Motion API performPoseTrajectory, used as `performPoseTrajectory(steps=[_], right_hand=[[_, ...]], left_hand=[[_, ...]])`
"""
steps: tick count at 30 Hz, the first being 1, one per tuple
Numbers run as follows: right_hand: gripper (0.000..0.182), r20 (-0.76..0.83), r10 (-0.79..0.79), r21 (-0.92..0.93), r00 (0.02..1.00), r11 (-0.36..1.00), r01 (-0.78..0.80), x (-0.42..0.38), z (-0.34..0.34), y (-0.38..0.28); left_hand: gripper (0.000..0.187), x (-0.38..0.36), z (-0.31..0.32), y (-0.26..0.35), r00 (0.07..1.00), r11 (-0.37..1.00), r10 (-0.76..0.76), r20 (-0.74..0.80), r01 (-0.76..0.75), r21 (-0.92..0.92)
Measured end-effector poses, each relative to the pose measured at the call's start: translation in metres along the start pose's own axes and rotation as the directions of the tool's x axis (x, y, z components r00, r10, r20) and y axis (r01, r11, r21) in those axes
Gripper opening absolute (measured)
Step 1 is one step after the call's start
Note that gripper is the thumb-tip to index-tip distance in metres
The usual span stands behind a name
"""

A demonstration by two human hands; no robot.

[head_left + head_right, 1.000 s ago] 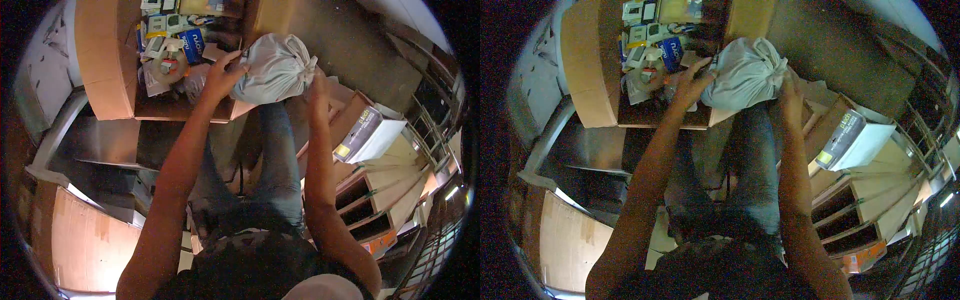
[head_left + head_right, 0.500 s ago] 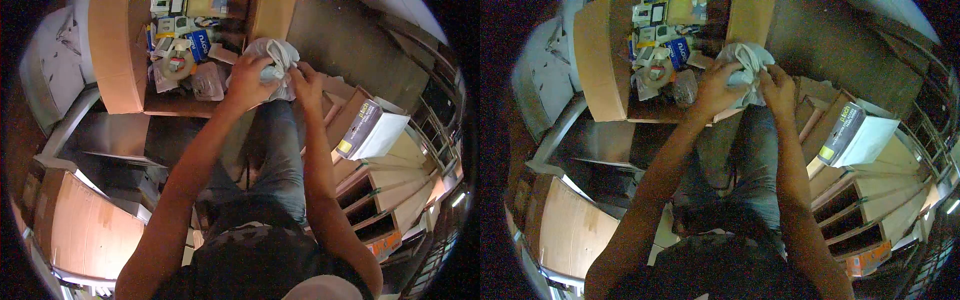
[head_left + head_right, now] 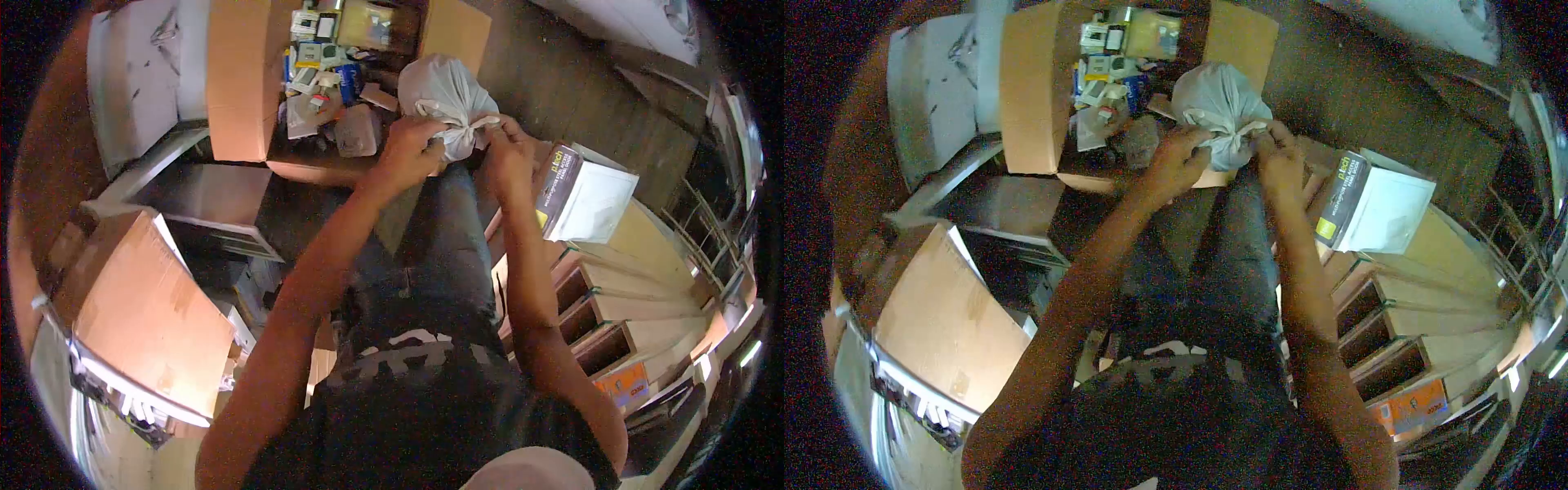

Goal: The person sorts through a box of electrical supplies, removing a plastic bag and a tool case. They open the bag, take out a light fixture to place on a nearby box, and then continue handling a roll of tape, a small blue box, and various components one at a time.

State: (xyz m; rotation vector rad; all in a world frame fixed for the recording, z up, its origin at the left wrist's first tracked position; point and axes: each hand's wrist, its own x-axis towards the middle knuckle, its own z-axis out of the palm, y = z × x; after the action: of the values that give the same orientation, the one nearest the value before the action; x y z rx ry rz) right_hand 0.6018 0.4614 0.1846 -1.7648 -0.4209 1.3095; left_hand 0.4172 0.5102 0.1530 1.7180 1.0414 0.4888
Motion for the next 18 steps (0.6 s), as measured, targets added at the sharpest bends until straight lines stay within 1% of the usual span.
performPoseTrajectory(steps=[1,3,4,5,7,8,9,10,11,12,13,14,15,16,17,18], right_hand=[[0.017,0.016,-0.017,0.006,1.0,1.0,0.017,-0.006,0.001,-0.022],[0.015,0.125,-0.005,0.152,0.992,0.988,-0.014,-0.024,0.004,-0.07],[0.016,0.133,-0.05,0.097,0.99,0.995,0.038,-0.033,0.005,-0.087],[0.016,0.135,-0.086,0.105,0.987,0.992,0.072,-0.045,0.009,-0.105],[0.016,0.246,-0.171,0.042,0.954,0.985,0.165,-0.08,0.016,-0.138],[0.016,0.238,-0.197,0.039,0.951,0.98,0.193,-0.103,0.021,-0.152],[0.016,0.308,-0.285,-0.021,0.908,0.952,0.306,-0.128,0.025,-0.165],[0.016,0.387,-0.365,-0.074,0.847,0.903,0.423,-0.149,0.031,-0.176],[0.016,0.391,-0.386,-0.077,0.835,0.891,0.448,-0.169,0.037,-0.185],[0.016,0.478,-0.392,-0.088,0.786,0.869,0.487,-0.19,0.041,-0.191],[0.017,0.557,-0.405,-0.09,0.725,0.838,0.537,-0.207,0.047,-0.198],[0.02,0.639,-0.519,-0.06,0.568,0.702,0.709,-0.219,0.053,-0.206],[0.02,0.633,-0.544,-0.057,0.551,0.678,0.733,-0.232,0.06,-0.216],[0.02,0.643,-0.557,-0.086,0.526,0.629,0.772,-0.252,0.067,-0.226],[0.02,0.657,-0.567,-0.113,0.497,0.578,0.808,-0.269,0.074,-0.235],[0.017,0.587,-0.597,-0.039,0.548,0.655,0.755,-0.286,0.082,-0.243]], left_hand=[[0.025,-0.001,-0.012,0.022,0.999,0.999,0.024,-0.022,-0.024,-0.029],[0.024,-0.005,-0.043,0.064,0.998,0.999,0.052,-0.044,-0.052,-0.002],[0.024,-0.007,-0.058,0.082,0.996,0.998,0.066,-0.052,-0.065,0.01],[0.024,-0.013,-0.072,0.098,0.993,0.995,0.097,-0.066,-0.095,0.023],[0.02,-0.029,-0.098,0.122,0.953,0.988,0.151,-0.264,-0.152,0.015],[0.017,-0.034,-0.111,0.13,0.937,0.983,0.179,-0.301,-0.186,0.005],[0.017,-0.044,-0.124,0.14,0.93,0.977,0.202,-0.308,-0.211,0.004],[0.016,-0.052,-0.142,0.154,0.905,0.96,0.262,-0.336,-0.278,-0.001],[0.016,-0.065,-0.159,0.166,0.876,0.941,0.314,-0.365,-0.338,-0.002],[0.016,-0.074,-0.168,0.176,0.825,0.907,0.394,-0.405,-0.421,0.024],[0.016,-0.086,-0.18,0.184,0.806,0.893,0.423,-0.414,-0.448,0.04],[0.016,-0.094,-0.193,0.193,0.799,0.875,0.443,-0.406,-0.485,-0.001],[0.016,-0.103,-0.203,0.201,0.799,0.857,0.455,-0.394,-0.512,-0.049],[0.016,-0.105,-0.218,0.208,0.722,0.773,0.571,-0.392,-0.633,-0.04],[0.016,-0.109,-0.232,0.218,0.705,0.758,0.588,-0.397,-0.651,-0.032],[0.017,-0.115,-0.248,0.228,0.713,0.756,0.608,-0.348,-0.654,-0.019]])
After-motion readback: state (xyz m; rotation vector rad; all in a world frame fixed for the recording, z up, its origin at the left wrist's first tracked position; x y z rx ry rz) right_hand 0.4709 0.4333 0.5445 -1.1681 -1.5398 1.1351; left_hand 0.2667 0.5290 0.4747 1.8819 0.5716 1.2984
